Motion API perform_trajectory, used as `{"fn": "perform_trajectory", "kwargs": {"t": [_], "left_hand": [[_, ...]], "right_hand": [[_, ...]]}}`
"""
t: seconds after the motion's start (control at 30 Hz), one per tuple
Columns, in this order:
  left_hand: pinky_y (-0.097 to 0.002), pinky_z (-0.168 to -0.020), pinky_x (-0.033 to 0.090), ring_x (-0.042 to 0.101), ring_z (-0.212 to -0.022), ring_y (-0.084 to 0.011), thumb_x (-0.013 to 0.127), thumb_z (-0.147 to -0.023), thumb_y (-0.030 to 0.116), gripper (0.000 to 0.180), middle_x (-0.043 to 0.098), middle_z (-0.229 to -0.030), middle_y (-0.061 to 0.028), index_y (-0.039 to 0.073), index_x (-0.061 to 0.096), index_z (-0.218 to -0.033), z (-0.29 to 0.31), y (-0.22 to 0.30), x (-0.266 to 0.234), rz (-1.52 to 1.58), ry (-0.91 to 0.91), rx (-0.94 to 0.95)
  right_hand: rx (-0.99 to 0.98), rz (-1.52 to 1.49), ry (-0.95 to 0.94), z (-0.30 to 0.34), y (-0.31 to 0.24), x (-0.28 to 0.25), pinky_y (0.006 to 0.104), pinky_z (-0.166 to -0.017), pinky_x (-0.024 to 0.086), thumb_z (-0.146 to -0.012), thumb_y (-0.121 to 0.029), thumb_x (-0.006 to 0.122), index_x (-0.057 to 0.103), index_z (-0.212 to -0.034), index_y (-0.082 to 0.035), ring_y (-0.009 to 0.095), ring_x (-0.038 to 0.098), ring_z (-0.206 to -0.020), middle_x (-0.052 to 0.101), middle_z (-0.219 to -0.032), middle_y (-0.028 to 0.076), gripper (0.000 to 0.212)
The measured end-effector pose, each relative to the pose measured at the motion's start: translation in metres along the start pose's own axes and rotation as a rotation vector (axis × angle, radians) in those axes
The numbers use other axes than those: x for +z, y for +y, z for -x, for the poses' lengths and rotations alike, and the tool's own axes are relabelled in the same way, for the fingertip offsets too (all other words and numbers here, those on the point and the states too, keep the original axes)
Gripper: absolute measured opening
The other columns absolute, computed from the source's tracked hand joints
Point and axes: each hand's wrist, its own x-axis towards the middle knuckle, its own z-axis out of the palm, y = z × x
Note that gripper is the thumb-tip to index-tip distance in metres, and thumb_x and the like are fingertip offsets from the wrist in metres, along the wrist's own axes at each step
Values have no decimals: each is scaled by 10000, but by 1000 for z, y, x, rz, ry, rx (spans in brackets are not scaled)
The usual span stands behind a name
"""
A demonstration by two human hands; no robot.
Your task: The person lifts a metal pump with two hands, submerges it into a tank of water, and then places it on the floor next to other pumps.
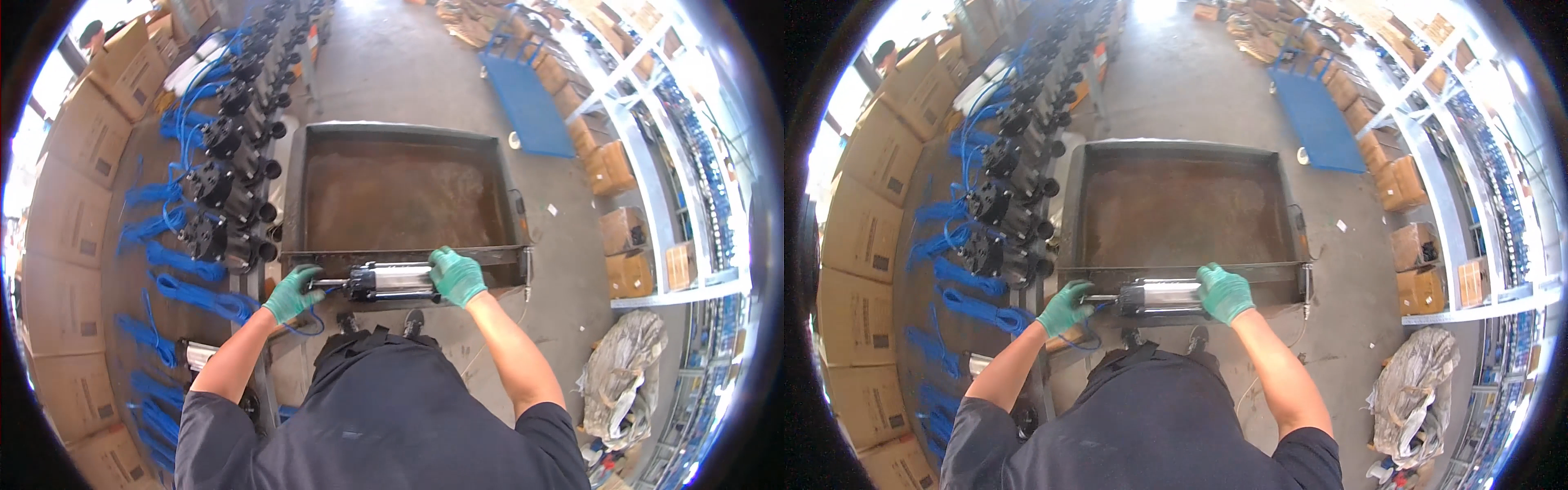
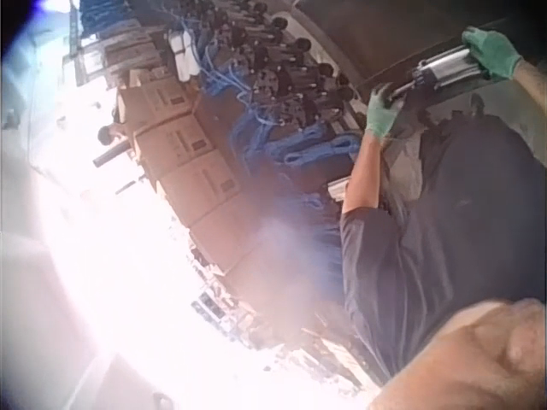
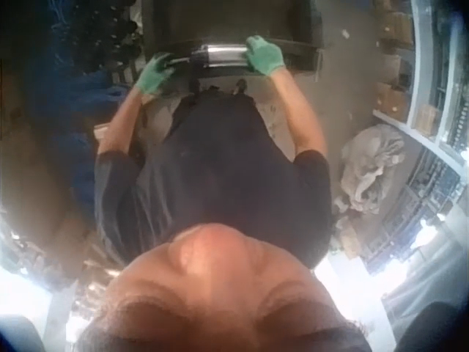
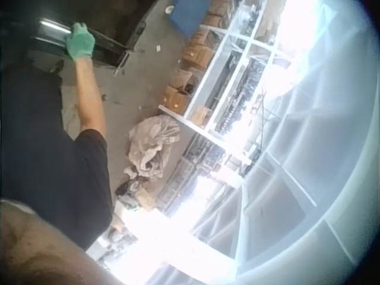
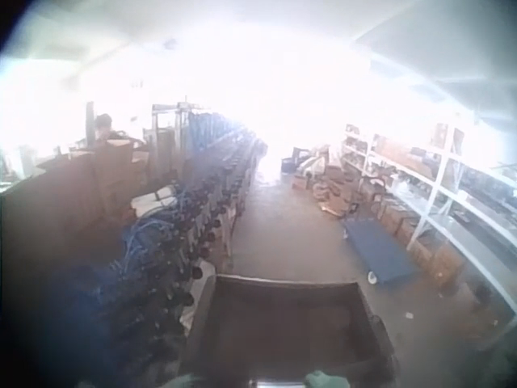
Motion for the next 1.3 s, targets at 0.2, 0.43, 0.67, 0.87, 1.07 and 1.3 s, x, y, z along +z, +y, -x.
{"fn": "perform_trajectory", "kwargs": {"t": [0.2,0.43,0.67,0.87,1.07,1.3], "left_hand": [[-403,-851,525,691,-980,-382,644,-1007,339,319,738,-1039,-168,64,741,-1138,0,-13,-12,-324,37,-225],[-331,-645,531,646,-799,-170,609,-1036,377,390,686,-907,-61,52,685,-1237,-12,-5,0,13,71,-705],[-423,-895,543,672,-1030,-331,695,-960,267,346,722,-1049,-113,74,703,-1248,2,10,-24,-759,-165,75],[-308,-494,424,520,-572,-115,599,-1042,422,390,616,-729,4,78,749,-1147,-24,-23,-16,459,43,-937],[-298,-744,531,678,-864,-188,635,-1032,263,302,700,-979,-63,45,699,-1231,9,-10,2,-131,71,168],[-290,-748,517,636,-851,-156,626,-1029,356,360,660,-840,-39,43,668,-1200,-10,-15,-2,153,170,-688]], "right_hand": [[1,-52,4,-3,-7,0,476,-802,564,-866,-182,640,669,-1026,-115,348,693,-932,677,-1060,113,175],[-28,-55,38,-1,-3,1,483,-786,562,-871,-183,649,665,-1025,-113,367,690,-897,677,-1044,127,171],[-4,-25,10,0,2,8,506,-827,557,-877,-232,652,652,-1080,-104,376,691,-965,664,-1128,148,240],[21,-43,-66,-2,-5,2,500,-835,555,-895,-242,634,648,-1099,-106,375,693,-963,656,-1134,139,246],[29,-56,-48,2,-3,-1,504,-815,555,-894,-242,647,650,-1108,-110,380,697,-937,664,-1113,134,252],[-2,-50,-54,-3,-7,5,503,-821,558,-889,-246,660,649,-1111,-111,373,697,-964,671,-1120,131,260]]}}
